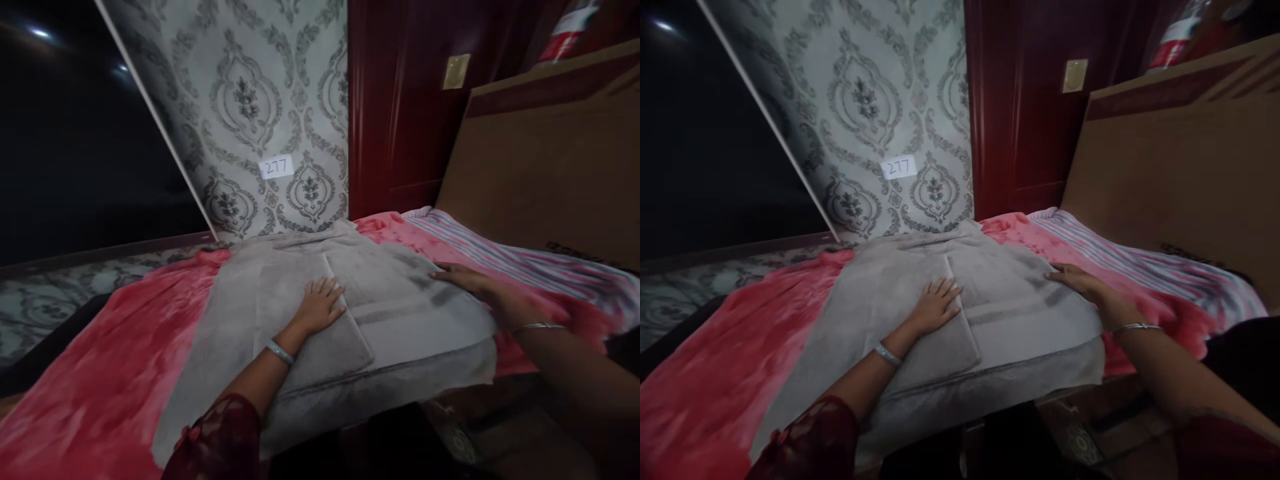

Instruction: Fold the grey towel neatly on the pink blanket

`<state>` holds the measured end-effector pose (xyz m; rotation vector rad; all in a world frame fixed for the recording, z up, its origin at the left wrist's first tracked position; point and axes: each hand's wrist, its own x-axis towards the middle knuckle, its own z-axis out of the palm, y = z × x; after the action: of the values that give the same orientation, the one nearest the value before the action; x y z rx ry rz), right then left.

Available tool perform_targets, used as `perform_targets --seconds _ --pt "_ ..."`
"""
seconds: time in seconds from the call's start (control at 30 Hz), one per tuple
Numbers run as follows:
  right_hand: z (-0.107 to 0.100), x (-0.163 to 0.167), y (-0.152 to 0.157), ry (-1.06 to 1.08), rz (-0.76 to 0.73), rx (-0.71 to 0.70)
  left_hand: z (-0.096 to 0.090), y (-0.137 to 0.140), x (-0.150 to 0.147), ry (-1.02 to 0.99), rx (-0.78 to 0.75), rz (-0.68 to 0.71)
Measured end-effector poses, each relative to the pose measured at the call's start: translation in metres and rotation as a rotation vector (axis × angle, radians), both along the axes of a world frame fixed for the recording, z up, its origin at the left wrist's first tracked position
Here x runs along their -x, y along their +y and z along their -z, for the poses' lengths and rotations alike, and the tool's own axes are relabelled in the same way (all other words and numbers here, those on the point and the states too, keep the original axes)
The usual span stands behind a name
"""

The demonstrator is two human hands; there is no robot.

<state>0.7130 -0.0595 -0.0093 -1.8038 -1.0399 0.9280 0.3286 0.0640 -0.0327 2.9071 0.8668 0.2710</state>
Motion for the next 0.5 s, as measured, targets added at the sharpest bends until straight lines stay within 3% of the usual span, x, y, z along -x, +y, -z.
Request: perform_targets --seconds 0.1,0.2,0.3,0.4,0.5 --pt "-0.034 0.026 0.01 0.201 -0.092 -0.128 0.001 -0.001 0.002 -0.023 0.032 0.007" --pt "-0.074 0.077 0.025 0.209 -0.211 -0.225 0.001 0.003 0.002 -0.111 0.118 0.017" --pt "-0.099 0.145 0.044 0.187 -0.352 -0.327 -0.006 0.015 0.007 -0.397 0.373 -0.024" --pt "-0.092 0.22 0.064 0.066 -0.5 -0.381 -0.017 0.028 0.025 -0.828 0.838 -0.187" --pt "-0.054 0.286 0.077 -0.107 -0.619 -0.329 -0.026 0.033 0.058 -1.084 1.146 -0.366"
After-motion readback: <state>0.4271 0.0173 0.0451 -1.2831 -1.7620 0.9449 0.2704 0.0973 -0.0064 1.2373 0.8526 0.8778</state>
